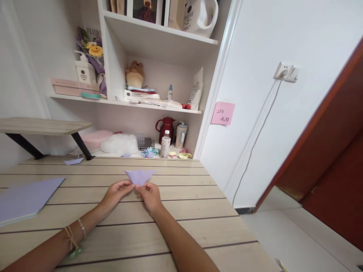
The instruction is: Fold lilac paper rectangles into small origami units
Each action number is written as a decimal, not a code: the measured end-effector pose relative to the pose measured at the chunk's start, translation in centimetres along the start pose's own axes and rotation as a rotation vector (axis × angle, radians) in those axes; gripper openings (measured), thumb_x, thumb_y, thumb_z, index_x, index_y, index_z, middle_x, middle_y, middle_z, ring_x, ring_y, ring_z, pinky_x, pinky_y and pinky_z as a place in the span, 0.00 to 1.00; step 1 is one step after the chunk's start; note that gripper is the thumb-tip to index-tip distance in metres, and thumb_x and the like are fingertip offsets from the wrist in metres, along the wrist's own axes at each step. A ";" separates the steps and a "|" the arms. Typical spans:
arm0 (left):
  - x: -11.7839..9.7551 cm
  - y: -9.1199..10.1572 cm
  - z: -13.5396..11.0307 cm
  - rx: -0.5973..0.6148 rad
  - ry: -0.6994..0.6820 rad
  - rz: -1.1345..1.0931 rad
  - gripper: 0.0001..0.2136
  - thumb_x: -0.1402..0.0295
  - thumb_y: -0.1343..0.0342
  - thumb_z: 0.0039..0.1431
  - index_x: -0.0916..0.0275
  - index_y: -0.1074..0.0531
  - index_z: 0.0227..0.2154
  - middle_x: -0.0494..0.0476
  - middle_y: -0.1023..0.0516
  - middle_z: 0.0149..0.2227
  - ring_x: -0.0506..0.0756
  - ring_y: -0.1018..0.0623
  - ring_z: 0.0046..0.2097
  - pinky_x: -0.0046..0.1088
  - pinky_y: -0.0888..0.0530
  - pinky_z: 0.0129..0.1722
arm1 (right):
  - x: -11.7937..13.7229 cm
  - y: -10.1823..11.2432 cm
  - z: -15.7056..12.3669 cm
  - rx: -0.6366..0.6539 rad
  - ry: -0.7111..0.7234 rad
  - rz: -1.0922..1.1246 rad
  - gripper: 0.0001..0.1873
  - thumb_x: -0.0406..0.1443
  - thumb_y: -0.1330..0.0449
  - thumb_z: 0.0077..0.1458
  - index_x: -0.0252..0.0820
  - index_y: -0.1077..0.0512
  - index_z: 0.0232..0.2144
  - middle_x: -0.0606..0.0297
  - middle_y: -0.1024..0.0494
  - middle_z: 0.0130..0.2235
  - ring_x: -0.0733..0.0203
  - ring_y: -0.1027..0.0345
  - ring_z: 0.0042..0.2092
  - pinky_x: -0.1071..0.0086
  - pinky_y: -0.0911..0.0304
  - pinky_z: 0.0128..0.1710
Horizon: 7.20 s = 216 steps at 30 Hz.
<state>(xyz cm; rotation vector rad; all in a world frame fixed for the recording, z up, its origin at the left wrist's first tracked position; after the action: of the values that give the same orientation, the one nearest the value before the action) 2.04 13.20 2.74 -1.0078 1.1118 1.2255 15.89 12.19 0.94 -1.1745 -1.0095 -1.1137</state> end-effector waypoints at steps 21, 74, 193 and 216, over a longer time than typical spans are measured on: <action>0.4 0.9 -0.4 0.006 0.057 -0.016 0.09 0.63 0.38 0.39 0.65 0.25 0.20 0.54 0.22 0.24 0.54 0.25 0.30 0.27 0.32 0.34 | 0.1 -0.7 -0.4 0.179 -0.091 0.044 0.13 0.42 0.35 0.37 0.37 0.31 0.18 0.69 0.31 0.20 0.70 0.43 0.22 0.75 0.49 0.23; 1.7 1.9 -0.2 0.177 0.192 -0.316 0.12 0.65 0.41 0.46 0.67 0.28 0.33 0.57 0.23 0.29 0.53 0.25 0.29 0.30 0.28 0.31 | 5.0 -0.1 -3.6 0.088 1.039 -1.235 0.21 0.30 0.46 0.53 0.59 0.35 0.47 0.66 0.36 0.54 0.54 0.45 0.55 0.57 0.54 0.54; 0.9 0.1 -0.7 0.276 0.132 0.131 0.14 0.60 0.42 0.46 0.68 0.28 0.29 0.63 0.21 0.29 0.55 0.23 0.31 0.27 0.31 0.29 | 0.2 2.1 0.3 -0.076 -0.022 0.222 0.34 0.36 0.30 0.27 0.40 0.39 0.38 0.71 0.26 0.21 0.61 0.29 0.26 0.67 0.34 0.31; 1.2 0.5 -0.6 0.356 0.093 0.109 0.13 0.63 0.41 0.45 0.69 0.29 0.31 0.59 0.22 0.26 0.50 0.27 0.23 0.27 0.31 0.27 | 0.9 2.4 0.4 0.169 -0.037 0.195 0.18 0.46 0.37 0.40 0.37 0.25 0.28 0.61 0.24 0.30 0.64 0.31 0.28 0.71 0.35 0.29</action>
<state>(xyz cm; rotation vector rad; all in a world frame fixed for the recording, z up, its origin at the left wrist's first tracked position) 1.54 12.87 1.41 -0.7459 1.4152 1.0256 18.43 12.63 1.46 -1.1334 -0.9755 -0.8396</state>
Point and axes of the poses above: each hand's wrist, its own z-axis towards the middle knuckle, its own y-axis out of the back of the hand, x = y × z, the point moved 5 cm from there along z, towards the middle knuckle
